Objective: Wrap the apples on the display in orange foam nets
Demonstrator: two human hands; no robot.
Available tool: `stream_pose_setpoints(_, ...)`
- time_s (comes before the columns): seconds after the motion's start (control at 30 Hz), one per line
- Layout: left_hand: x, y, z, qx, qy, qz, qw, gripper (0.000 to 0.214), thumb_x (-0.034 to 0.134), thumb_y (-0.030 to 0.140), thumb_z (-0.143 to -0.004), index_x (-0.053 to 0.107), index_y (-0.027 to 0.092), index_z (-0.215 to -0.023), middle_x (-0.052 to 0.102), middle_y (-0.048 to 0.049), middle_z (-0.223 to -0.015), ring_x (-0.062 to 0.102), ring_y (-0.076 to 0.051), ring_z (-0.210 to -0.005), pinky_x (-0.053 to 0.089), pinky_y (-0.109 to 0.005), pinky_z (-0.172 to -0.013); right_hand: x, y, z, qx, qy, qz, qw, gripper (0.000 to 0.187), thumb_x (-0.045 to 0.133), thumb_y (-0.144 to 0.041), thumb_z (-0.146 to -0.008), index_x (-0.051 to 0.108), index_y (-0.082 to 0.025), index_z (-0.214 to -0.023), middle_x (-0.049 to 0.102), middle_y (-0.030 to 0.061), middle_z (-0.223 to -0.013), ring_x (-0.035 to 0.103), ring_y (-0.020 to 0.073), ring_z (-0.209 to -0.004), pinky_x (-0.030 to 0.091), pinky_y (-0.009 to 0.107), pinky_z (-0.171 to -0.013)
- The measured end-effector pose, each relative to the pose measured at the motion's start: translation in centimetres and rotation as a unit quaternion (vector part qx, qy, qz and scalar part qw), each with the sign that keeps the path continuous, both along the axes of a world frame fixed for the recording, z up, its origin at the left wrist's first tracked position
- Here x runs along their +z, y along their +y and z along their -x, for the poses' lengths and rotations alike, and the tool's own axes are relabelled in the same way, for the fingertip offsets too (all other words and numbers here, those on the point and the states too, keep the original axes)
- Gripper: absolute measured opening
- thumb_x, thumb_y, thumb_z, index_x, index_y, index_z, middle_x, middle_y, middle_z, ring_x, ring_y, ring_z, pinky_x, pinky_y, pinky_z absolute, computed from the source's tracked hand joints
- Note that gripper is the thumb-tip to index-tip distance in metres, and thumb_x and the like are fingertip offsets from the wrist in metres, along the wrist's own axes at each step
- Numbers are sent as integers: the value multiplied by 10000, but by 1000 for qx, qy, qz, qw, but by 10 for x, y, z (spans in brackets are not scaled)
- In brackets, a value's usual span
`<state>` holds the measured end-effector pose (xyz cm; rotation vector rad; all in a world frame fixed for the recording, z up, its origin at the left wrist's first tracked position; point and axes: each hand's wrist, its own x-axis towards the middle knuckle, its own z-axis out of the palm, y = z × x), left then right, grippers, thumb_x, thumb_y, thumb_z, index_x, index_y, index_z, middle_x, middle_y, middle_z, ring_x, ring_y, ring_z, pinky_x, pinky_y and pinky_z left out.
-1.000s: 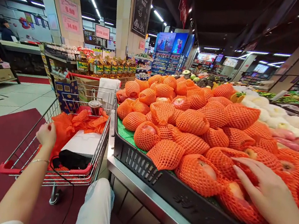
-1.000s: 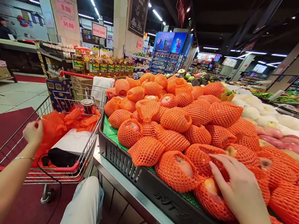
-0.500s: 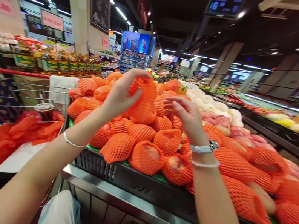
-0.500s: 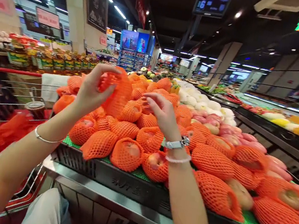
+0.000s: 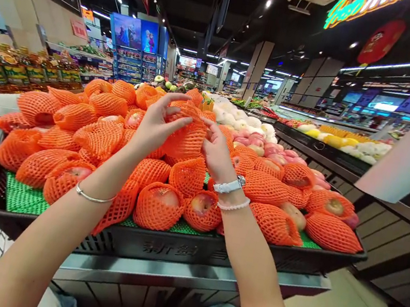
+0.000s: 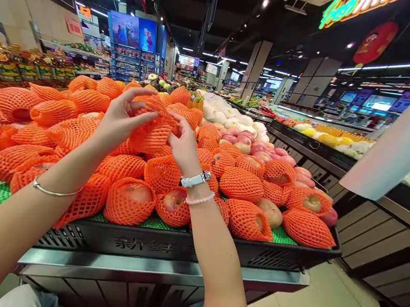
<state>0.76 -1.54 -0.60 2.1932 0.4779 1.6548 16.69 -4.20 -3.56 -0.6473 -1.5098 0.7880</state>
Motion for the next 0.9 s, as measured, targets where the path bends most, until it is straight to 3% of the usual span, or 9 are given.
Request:
stream_pose_setpoints(0.1, 2, 7, 4, -42, -46, 54, 997, 274, 676, 287, -816, 552, 215, -1049, 633, -1, -833, 655, -140, -774, 543, -253, -675, 5, -1, -8, -94, -22, -79, 992, 273, 536, -143, -825, 604, -239, -1072, 667, 21, -1089, 647, 158, -985, 554, 329, -882)
stream_pose_setpoints(0.23, 8, 1, 7, -58, -116, 159, 979, 202, 661, 300, -822, 524, 215, -945, 622, 15, -745, 624, -103, -642, 490, -198, -564, 13, -6, -21, -253, -58, -92, 961, 324, 521, -45, -772, 639, -223, -1016, 642, -7, -897, 590, 110, -702, 517, 274, -686)
stream_pose_setpoints(0.37, 6, -9, 5, -83, -31, 295, 951, 218, 715, 319, -777, 551, 181, -818, 585, 17, -638, 524, -70, -489, 394, -170, -440, 18, -9, -29, -392, -54, -141, 907, 359, 463, 41, -711, 641, -195, -917, 612, -7, -879, 491, 77, -593, 468, 261, -645)
stream_pose_setpoints(0.5, 3, -9, 0, -132, 9, 388, 912, 305, 640, 425, -817, 541, 170, -682, 512, 23, -541, 489, -77, -470, 393, -182, -454, 19, -9, -33, -393, -1, -129, 910, 309, 430, 26, -692, 590, -198, -833, 626, -14, -881, 482, 60, -545, 447, 245, -602)
stream_pose_setpoints(0.63, 3, -8, -1, -241, -49, 392, 887, 168, 540, 311, -758, 549, 177, -657, 621, -32, -628, 657, -184, -751, 534, -295, -694, 15, -7, -30, -339, 9, -101, 935, 156, 494, -86, -753, 579, -202, -813, 630, -18, -833, 498, 72, -551, 414, 232, -551)
stream_pose_setpoints(0.73, 0, -9, 0, -262, -28, 356, 896, 33, 590, 173, -618, 559, 166, -610, 659, -30, -670, 672, -192, -817, 537, -305, -751, 13, -3, -29, -297, -24, -85, 951, 120, 527, -133, -764, 588, -203, -840, 628, -14, -848, 530, 80, -587, 456, 255, -595)
stream_pose_setpoints(0.9, -6, -7, 0, -219, 43, 299, 928, 135, 715, 231, -637, 671, 139, -724, 705, -40, -739, 683, -207, -841, 541, -327, -760, 14, 1, -34, -282, -11, -149, 948, 225, 576, -120, -729, 532, -233, -919, 539, -30, -828, 574, 98, -712, 524, 284, -720)
